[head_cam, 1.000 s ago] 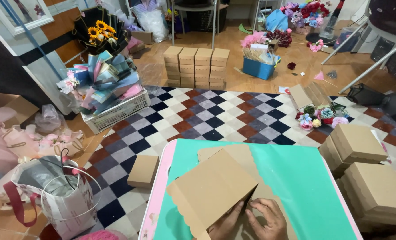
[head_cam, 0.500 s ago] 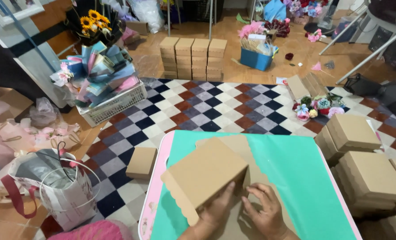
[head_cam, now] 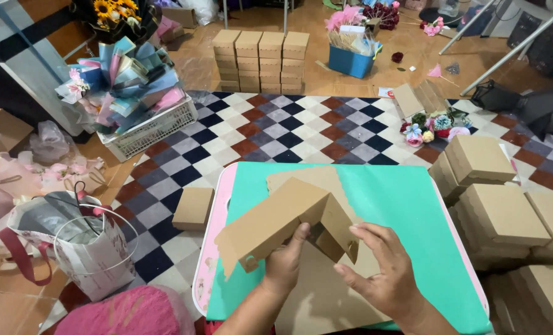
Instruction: Assembling a cardboard box by folding flaps and tucking them into place.
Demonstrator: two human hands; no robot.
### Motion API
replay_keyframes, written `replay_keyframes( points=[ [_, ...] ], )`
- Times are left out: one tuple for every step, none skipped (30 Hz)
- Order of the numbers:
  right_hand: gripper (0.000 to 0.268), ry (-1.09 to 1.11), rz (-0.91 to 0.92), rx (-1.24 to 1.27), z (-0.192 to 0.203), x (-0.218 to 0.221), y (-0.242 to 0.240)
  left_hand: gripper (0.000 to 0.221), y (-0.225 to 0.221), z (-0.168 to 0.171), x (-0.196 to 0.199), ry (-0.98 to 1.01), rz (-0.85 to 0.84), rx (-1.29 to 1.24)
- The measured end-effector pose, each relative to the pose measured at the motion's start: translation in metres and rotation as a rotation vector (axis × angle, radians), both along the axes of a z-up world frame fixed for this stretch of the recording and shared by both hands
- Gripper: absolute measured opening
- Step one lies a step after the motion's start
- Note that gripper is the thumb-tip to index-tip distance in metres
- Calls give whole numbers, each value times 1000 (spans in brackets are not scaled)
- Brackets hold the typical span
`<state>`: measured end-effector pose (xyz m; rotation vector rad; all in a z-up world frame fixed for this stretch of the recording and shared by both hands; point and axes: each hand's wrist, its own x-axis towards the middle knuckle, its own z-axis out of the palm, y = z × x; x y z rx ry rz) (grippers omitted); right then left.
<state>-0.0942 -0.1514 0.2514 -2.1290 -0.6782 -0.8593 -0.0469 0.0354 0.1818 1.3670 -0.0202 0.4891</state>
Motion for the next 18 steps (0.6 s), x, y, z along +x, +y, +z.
replay_keyframes(
  points=[
    [61,4,-6,1,3,1,4,15,-1,11,-5,4,-6,1],
    [62,-90,-85,-80,5,2,9,24,-3,22,-9,-70,-83,82],
    [64,-177,-164,-163,6,2,13,33,-4,32,-16,-138,-162,163],
    [64,-165,-171,-163,8,0,15,33,-6,29,-20,-128,-170,163],
    [44,-229,-196,-180,10,0,16,27,-9,27,-22,-106,-199,135],
    [25,-293,-221,-197,12,1,17,22,-11,26,-23,-83,-228,108],
    [25,-291,-224,-197,14,-1,18,22,-13,15,-22,-81,-231,108],
    [18,-316,-233,-217,16,-3,19,22,-14,4,-20,-51,-117,222],
    [11,-337,-239,-237,17,-6,20,38,-14,-9,-21,-16,-1,336],
    [11,-331,-239,-237,10,-6,18,38,-16,-11,-23,-10,-2,337],
    [12,-248,-217,-161,4,-5,16,42,-18,-13,-24,35,-46,342],
    [13,-166,-195,-86,-3,-4,14,46,-20,-15,-25,81,-90,346],
    [13,-163,-200,-86,-6,-3,13,46,-24,-21,-24,82,-96,347],
    [13,-114,-163,-12,-8,-1,12,39,-27,-27,-24,103,-85,361],
    [13,-64,-124,60,-11,0,10,33,-31,-33,-24,126,-73,373],
    [13,-59,-128,59,-14,0,9,33,-32,-32,-25,130,-77,372],
    [11,-42,-89,101,-16,-1,8,34,-33,-30,-27,106,-64,384],
    [10,-25,-51,143,-19,-1,8,35,-34,-29,-29,82,-50,395]
  ],
)
